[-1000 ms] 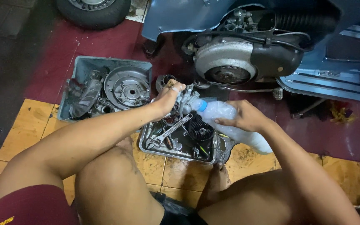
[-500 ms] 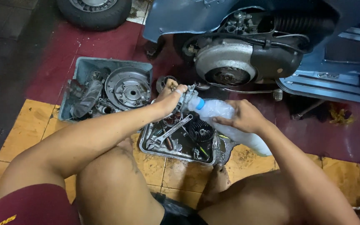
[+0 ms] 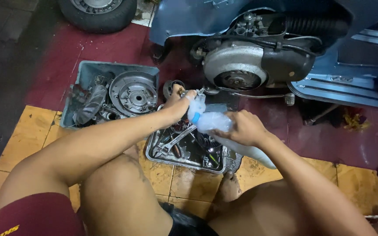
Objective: The person pours liquid from a plastic bottle onto a scooter engine part held in their left hand. They then use a toothbrush to scrub the part thoroughly while sitting on the floor next to a tray of tools and other disassembled scooter components.
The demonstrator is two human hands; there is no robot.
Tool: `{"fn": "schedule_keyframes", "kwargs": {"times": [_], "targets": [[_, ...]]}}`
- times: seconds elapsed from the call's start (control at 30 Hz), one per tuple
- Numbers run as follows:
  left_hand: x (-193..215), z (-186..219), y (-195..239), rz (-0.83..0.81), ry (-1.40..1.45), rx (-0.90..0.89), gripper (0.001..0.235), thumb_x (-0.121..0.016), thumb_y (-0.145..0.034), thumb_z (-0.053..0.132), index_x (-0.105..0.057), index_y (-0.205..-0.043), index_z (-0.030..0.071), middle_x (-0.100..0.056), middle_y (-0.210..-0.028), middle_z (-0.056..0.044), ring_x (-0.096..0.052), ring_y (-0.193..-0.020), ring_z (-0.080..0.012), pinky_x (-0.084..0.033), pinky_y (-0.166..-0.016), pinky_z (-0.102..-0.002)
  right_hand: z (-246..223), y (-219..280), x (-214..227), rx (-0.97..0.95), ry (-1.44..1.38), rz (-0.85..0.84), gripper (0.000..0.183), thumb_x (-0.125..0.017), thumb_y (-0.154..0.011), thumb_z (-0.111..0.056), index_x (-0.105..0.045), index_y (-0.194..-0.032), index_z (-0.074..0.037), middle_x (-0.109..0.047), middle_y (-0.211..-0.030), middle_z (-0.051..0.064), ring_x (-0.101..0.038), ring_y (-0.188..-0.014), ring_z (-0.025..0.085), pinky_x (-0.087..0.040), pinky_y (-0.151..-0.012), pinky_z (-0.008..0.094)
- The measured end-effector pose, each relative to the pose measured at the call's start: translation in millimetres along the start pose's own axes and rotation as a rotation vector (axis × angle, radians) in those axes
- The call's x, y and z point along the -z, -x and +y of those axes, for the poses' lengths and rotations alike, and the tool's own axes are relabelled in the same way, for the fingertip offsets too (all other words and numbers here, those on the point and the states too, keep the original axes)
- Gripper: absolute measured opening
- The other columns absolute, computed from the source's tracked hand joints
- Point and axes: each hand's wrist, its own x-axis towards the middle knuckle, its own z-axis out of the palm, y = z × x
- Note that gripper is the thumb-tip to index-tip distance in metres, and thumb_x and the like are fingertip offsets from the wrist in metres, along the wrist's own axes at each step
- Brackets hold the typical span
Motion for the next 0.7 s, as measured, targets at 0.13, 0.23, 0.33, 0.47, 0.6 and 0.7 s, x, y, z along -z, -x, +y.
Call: {"fn": "schedule_keyframes", "kwargs": {"times": [0.13,0.23,0.33,0.47,0.6,0.7], "targets": [[-4.2,-30.7,-42.0,0.022,0.098,-0.044,0.053,-0.055,-0.085,0.071,-0.046,-0.109,0.024,-0.068,-0.103,-0.011,-0.068,-0.107,-0.0314,-0.051,-0.095,-0.041,10.9,-4.4,-4.3,0.006,0.080,-0.018,0.058,-0.079,-0.078,-0.059,-0.078,-0.114,-0.014,-0.081,-0.094,0.017,-0.077,-0.096,0.041,-0.058,-0.085,0.051],[2.6,-23.9,-33.9,0.026,0.158,-0.065,0.052,-0.055,-0.085,0.069,-0.049,-0.107,0.022,-0.065,-0.106,-0.011,-0.062,-0.113,-0.0328,-0.044,-0.103,-0.044,12.7,-5.0,-0.9,0.007,0.088,0.003,0.058,-0.080,-0.075,-0.060,-0.078,-0.114,-0.017,-0.080,-0.095,0.019,-0.075,-0.100,0.044,-0.057,-0.089,0.052],[10.1,-21.4,-29.3,0.050,0.159,-0.086,0.053,-0.050,-0.086,0.069,-0.048,-0.111,0.023,-0.064,-0.112,-0.012,-0.060,-0.119,-0.0319,-0.042,-0.107,-0.042,18.3,-7.9,0.9,-0.010,0.060,0.046,0.055,-0.082,-0.075,-0.058,-0.079,-0.111,-0.016,-0.081,-0.093,0.018,-0.076,-0.099,0.043,-0.057,-0.088,0.052],[15.5,-14.1,-13.5,0.038,0.165,-0.087,0.052,-0.051,-0.083,0.069,-0.054,-0.105,0.022,-0.065,-0.107,-0.009,-0.061,-0.116,-0.0300,-0.043,-0.106,-0.043,24.9,-11.0,6.7,-0.023,-0.043,0.110,0.057,-0.083,-0.075,-0.055,-0.077,-0.115,-0.014,-0.080,-0.097,0.021,-0.074,-0.102,0.046,-0.056,-0.089,0.055],[14.8,-18.8,-21.9,-0.022,0.113,-0.004,0.061,-0.054,-0.077,0.077,-0.059,-0.110,0.026,-0.066,-0.112,-0.002,-0.062,-0.119,-0.0261,-0.043,-0.106,-0.039,21.9,-10.8,9.7,-0.001,-0.081,0.170,0.047,-0.085,-0.077,-0.050,-0.079,-0.105,-0.013,-0.079,-0.090,0.017,-0.076,-0.094,0.042,-0.057,-0.084,0.049],[19.2,2.2,9.4,0.004,0.095,-0.061,0.053,-0.055,-0.080,0.070,-0.052,-0.105,0.023,-0.065,-0.111,-0.010,-0.060,-0.117,-0.0323,-0.043,-0.104,-0.042,17.3,-6.7,12.1,0.006,-0.100,0.187,0.045,-0.085,-0.077,-0.050,-0.079,-0.103,-0.014,-0.080,-0.087,0.014,-0.076,-0.091,0.040,-0.057,-0.082,0.048]]}}
